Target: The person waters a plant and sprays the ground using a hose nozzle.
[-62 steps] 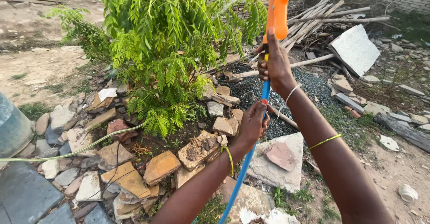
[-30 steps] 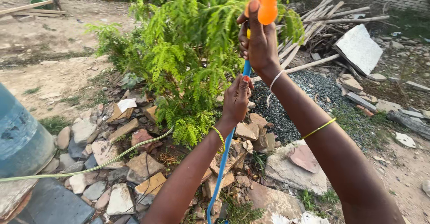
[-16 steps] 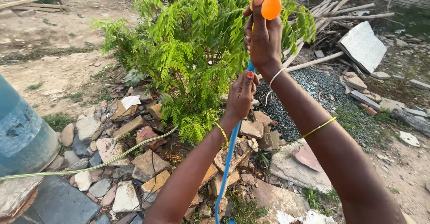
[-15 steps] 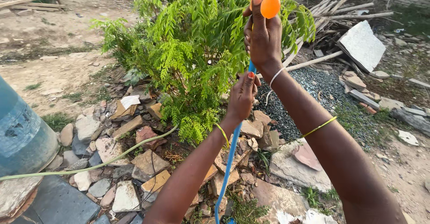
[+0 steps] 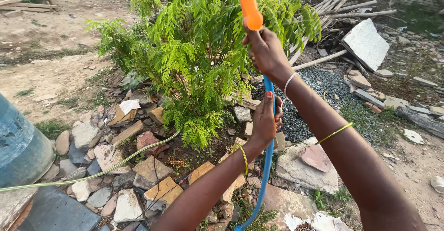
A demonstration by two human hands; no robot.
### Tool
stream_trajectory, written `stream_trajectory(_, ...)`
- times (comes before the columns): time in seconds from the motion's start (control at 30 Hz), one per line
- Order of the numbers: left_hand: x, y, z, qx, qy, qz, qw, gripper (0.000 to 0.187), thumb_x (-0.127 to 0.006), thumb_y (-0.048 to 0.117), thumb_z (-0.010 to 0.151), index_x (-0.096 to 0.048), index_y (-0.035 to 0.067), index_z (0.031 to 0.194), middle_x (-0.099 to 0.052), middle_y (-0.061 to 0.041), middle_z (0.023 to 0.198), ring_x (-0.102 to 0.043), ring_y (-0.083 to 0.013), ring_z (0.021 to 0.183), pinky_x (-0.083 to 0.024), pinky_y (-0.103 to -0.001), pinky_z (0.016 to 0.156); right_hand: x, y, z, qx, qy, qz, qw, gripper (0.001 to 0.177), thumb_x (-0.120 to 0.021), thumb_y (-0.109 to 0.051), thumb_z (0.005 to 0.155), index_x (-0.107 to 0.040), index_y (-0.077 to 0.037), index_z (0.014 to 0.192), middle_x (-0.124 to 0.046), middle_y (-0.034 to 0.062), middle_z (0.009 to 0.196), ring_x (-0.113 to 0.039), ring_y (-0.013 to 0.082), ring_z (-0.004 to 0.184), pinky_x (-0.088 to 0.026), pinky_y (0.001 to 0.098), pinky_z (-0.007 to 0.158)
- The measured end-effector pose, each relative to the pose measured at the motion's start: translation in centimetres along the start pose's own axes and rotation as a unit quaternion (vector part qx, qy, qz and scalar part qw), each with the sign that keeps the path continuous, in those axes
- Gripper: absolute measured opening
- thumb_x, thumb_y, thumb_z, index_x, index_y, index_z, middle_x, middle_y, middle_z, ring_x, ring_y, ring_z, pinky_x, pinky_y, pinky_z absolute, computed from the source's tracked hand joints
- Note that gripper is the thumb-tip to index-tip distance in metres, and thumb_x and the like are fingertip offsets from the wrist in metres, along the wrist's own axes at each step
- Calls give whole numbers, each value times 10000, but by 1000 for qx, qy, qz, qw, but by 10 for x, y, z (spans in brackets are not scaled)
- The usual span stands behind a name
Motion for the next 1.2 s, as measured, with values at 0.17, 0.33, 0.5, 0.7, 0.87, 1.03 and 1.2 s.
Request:
stream_trajectory(0.17,-7,-6,-9,18,12,7,1000,460,-354,541,1091,-505,137,928,-379,74,609,-323,-14,440,-259,-219,396,5,14,-7,-30,-9,22,999,490,-497,-574,1026,-562,-99,925,-393,-92,561,-354,25,420,-270,232,374)
stream_trajectory(0.33,-3,6,6,-44,8,107,993,480,-339,526,1096,-523,117,924,-401,60,621,-358,-34,477,-305,-243,434,25,8,-4,55,59,-47,996,552,-493,-615,1042,-623,-95,912,-477,-89,592,-435,5,467,-315,217,412)
stream_trajectory(0.5,-7,33,30,-162,-12,236,958,566,-327,541,1100,-566,82,870,-400,41,622,-389,-69,531,-307,-279,491,43,-13,-5,114,96,26,989,588,-503,-655,1023,-607,-84,925,-450,-74,572,-432,24,446,-320,238,391)
stream_trajectory(0.7,-18,51,46,-193,-21,264,945,553,-342,532,1106,-573,77,892,-396,39,617,-378,-66,549,-298,-287,513,61,-34,-1,156,102,97,978,622,-493,-688,1003,-576,-73,963,-425,-57,570,-420,40,433,-296,253,360)
stream_trajectory(0.87,-24,59,58,-226,-33,285,931,556,-338,531,1117,-586,89,888,-411,38,630,-394,-67,565,-307,-293,518,71,-35,5,203,102,120,966,639,-523,-694,1023,-575,-58,1032,-418,-37,610,-416,54,461,-304,264,388)
stream_trajectory(1.03,-37,49,75,-198,-59,322,924,563,-308,549,1086,-593,106,888,-399,35,572,-382,-78,497,-287,-306,470,98,-29,-1,230,143,101,957,647,-529,-695,1032,-582,-50,1037,-444,-27,643,-434,62,474,-312,274,379)
stream_trajectory(1.2,-65,31,81,-206,-107,314,921,598,-295,585,1101,-605,111,910,-413,38,612,-405,-88,526,-331,-326,485,136,-21,-14,234,176,108,950,625,-537,-663,1065,-577,-39,1046,-449,-7,660,-415,78,480,-301,274,403)
Point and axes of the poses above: each hand's wrist, its own z-axis towards the middle knuckle, its own x-axis out of the back of the hand, y = z × x, the point moved 5 cm from there along z, towards the middle knuckle
